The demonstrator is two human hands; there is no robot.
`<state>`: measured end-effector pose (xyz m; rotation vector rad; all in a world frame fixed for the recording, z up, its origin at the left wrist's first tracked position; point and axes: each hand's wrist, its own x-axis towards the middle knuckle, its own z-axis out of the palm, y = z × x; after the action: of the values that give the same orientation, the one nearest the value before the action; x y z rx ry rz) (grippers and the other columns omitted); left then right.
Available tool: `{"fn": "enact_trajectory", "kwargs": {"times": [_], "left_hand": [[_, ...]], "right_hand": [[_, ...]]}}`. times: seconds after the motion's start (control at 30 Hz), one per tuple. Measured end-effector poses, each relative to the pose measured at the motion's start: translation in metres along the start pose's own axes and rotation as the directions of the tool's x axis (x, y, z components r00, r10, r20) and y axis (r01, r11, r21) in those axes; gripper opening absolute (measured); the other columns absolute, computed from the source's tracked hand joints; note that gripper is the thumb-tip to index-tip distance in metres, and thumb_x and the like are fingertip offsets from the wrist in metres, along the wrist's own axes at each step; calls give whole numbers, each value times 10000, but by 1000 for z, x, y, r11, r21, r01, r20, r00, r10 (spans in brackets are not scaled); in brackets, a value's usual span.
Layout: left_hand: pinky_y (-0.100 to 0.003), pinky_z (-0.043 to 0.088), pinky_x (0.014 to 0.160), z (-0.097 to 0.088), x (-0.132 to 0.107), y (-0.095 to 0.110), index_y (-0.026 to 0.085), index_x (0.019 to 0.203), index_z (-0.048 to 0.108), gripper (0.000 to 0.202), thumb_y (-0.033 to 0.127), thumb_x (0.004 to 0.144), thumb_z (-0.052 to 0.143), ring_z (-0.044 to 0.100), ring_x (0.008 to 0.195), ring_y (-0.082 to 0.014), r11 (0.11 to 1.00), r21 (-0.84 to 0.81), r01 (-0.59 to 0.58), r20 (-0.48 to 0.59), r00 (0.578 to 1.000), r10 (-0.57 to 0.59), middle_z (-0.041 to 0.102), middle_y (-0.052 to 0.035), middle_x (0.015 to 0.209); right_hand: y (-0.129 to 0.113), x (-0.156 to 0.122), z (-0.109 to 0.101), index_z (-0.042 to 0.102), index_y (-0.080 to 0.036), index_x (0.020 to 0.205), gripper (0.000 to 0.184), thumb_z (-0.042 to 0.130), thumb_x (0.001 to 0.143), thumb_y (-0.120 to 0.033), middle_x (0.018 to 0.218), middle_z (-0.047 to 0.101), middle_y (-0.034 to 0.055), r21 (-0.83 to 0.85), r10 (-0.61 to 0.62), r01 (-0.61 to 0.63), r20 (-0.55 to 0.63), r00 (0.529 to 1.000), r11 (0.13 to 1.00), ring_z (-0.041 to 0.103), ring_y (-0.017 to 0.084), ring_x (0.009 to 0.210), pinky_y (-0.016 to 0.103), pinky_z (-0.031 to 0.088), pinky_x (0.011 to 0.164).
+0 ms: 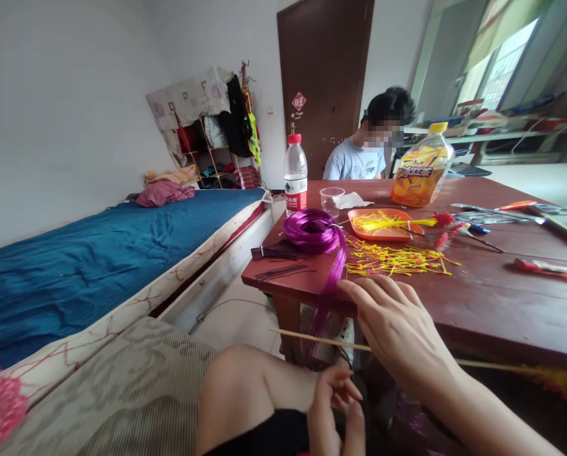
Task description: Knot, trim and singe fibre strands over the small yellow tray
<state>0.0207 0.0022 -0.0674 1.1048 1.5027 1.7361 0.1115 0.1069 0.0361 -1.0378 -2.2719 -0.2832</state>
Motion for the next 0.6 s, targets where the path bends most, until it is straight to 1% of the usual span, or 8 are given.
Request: {"fn": "enact_trajectory", "kwargs": {"times": [0.07,0.1,0.17,0.27,0.33,0.4,0.47,0.6], "left_hand": [[-246,413,633,1,14,18,197,956,580,223,355,816,509,535,641,-157,996,52,-67,-19,998,68,602,-20,702],[-247,418,639,2,20,25,197,993,567,220,317,822,499,540,647,-157,991,93,-92,-3,996,93,603,-21,717],[-255,430,658,4,32,35,193,1114,511,297,228,821,473,560,676,-162,977,174,-127,90,989,113,619,-35,775],[-280,442,692,7,45,42,162,1256,388,449,143,809,427,588,730,-179,949,276,-154,267,960,78,633,-60,827],[-303,438,700,9,50,44,141,1288,346,488,134,804,413,598,749,-197,924,351,-152,305,952,41,639,-68,816],[-317,430,681,10,53,45,131,1284,355,484,142,803,406,603,730,-211,901,415,-123,296,955,-6,642,-66,779],[-314,415,631,11,54,47,148,1234,423,435,156,799,410,597,668,-214,876,475,-85,293,954,-67,635,-50,723],[-289,362,568,13,57,53,192,1002,571,257,179,767,468,563,586,-200,842,539,-32,290,945,-150,604,-13,627]], "right_hand": [[1,-1,-1,612,-159,1053,306,410,828,-118,929,671,89,-27,-16,16,25,1000,1000,540,250,876,371,396,756],[1,-2,-1,621,-159,1044,302,405,835,-129,937,671,92,-34,-13,14,25,1000,999,540,254,890,377,397,768],[2,-6,1,623,-133,1050,314,377,856,-146,976,672,109,-42,-7,7,0,1000,999,535,267,941,392,398,799],[6,-11,3,608,-95,1088,340,349,877,-162,1056,660,134,-45,-14,12,-34,999,999,515,281,1023,411,396,831],[7,-14,4,609,-105,1093,341,349,881,-168,1086,653,131,-35,-24,23,-28,999,999,507,286,1045,420,396,835],[7,-15,5,599,-114,1113,343,353,881,-166,1101,646,126,-27,-26,26,-18,999,999,505,287,1050,424,395,832],[7,-14,5,583,-122,1138,346,358,878,-160,1098,643,123,-24,-29,29,-11,1000,999,509,281,1042,418,394,828],[8,-12,4,600,-151,1097,321,375,869,-154,1065,648,114,-1,-37,37,-17,999,999,514,283,1033,423,391,823]]}}
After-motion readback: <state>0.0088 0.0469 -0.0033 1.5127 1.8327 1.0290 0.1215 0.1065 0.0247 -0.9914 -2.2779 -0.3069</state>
